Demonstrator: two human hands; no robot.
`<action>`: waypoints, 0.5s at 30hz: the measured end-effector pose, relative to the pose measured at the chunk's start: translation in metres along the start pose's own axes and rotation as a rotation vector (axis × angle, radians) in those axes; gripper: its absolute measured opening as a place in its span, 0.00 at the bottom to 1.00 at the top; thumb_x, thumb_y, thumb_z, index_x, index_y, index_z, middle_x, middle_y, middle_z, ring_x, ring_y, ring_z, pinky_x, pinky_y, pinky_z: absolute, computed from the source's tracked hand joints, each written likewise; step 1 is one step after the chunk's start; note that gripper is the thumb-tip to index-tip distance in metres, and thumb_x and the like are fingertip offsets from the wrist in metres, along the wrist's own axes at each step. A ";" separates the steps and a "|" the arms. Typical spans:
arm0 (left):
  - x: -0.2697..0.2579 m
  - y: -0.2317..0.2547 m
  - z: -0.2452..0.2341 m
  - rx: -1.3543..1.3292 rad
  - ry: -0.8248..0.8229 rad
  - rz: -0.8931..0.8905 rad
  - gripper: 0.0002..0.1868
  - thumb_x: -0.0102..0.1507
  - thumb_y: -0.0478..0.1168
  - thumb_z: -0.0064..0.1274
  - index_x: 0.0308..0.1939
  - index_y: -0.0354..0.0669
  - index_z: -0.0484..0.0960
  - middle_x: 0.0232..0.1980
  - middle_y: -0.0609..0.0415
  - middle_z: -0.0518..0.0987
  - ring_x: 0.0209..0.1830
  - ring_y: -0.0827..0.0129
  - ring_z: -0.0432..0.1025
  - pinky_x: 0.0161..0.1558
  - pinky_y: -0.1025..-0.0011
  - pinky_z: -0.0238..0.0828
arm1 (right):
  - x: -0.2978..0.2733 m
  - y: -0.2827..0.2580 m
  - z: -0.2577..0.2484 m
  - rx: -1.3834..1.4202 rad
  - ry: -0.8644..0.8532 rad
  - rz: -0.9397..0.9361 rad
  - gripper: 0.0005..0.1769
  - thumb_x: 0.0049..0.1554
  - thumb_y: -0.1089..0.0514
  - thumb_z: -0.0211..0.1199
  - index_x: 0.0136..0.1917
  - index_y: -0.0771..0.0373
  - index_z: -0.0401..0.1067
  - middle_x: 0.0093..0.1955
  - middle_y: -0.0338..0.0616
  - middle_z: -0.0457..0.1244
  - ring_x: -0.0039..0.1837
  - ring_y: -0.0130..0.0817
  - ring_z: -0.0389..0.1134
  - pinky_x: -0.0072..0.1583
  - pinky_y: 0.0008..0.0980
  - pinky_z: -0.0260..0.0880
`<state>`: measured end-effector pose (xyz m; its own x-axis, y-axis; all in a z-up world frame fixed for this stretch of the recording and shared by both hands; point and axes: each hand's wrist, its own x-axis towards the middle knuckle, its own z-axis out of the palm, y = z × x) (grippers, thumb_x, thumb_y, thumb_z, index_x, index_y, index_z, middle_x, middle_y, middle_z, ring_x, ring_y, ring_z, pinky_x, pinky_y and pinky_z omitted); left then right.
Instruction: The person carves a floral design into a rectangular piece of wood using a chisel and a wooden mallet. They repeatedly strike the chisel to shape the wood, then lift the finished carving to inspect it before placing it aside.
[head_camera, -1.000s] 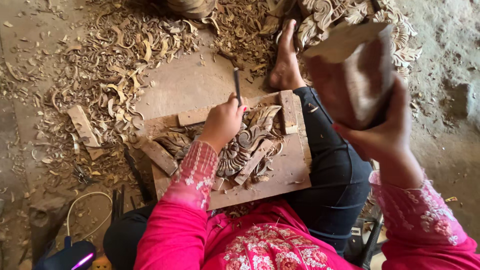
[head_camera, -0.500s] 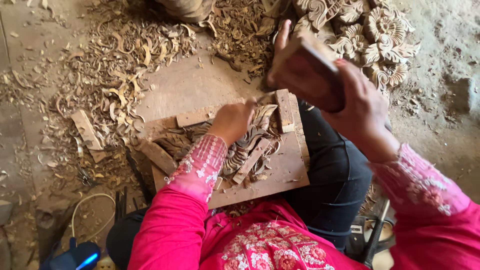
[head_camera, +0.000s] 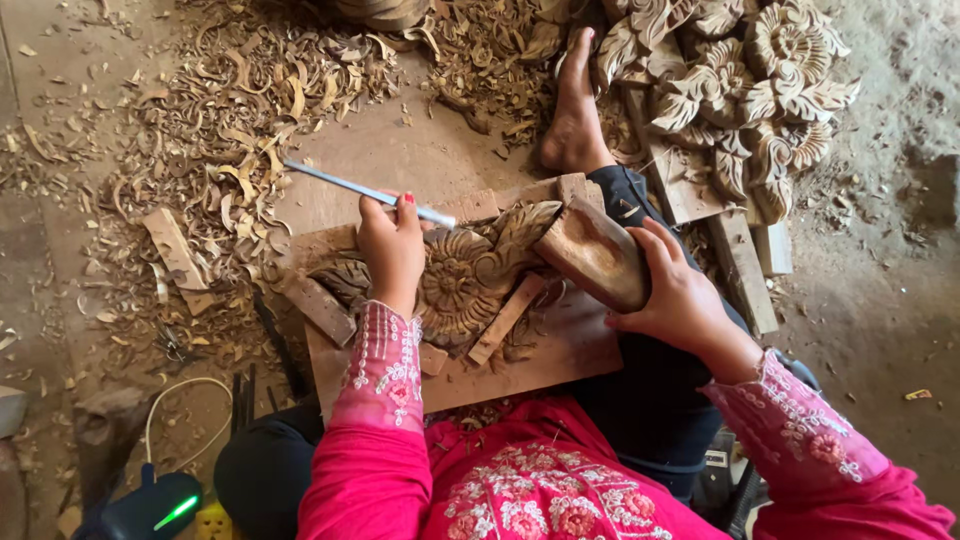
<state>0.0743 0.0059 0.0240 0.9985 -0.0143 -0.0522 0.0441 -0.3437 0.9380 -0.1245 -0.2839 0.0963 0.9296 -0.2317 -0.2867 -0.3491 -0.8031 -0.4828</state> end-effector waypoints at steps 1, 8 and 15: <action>0.000 -0.002 0.002 0.020 0.002 0.012 0.08 0.70 0.36 0.50 0.47 0.34 0.69 0.36 0.46 0.83 0.28 0.66 0.81 0.29 0.70 0.77 | 0.000 -0.002 -0.001 0.016 -0.010 0.013 0.63 0.31 0.46 0.81 0.76 0.56 0.56 0.75 0.57 0.58 0.66 0.55 0.66 0.61 0.47 0.68; 0.003 -0.013 0.009 0.017 -0.031 0.022 0.08 0.70 0.35 0.47 0.47 0.34 0.65 0.33 0.45 0.84 0.26 0.64 0.81 0.29 0.69 0.78 | 0.006 -0.019 -0.016 0.074 0.034 -0.006 0.61 0.32 0.49 0.80 0.75 0.57 0.56 0.63 0.57 0.65 0.64 0.53 0.68 0.62 0.45 0.69; 0.013 -0.011 0.015 0.057 -0.101 0.056 0.08 0.69 0.34 0.48 0.46 0.34 0.66 0.32 0.43 0.83 0.27 0.60 0.81 0.28 0.66 0.78 | 0.038 -0.052 -0.054 0.172 0.272 -0.376 0.63 0.37 0.52 0.83 0.78 0.67 0.53 0.64 0.64 0.65 0.65 0.51 0.70 0.63 0.45 0.72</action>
<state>0.0867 -0.0044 0.0082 0.9910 -0.1288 -0.0373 -0.0163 -0.3921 0.9198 -0.0647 -0.2807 0.1549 0.9842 -0.0961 0.1490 0.0236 -0.7618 -0.6474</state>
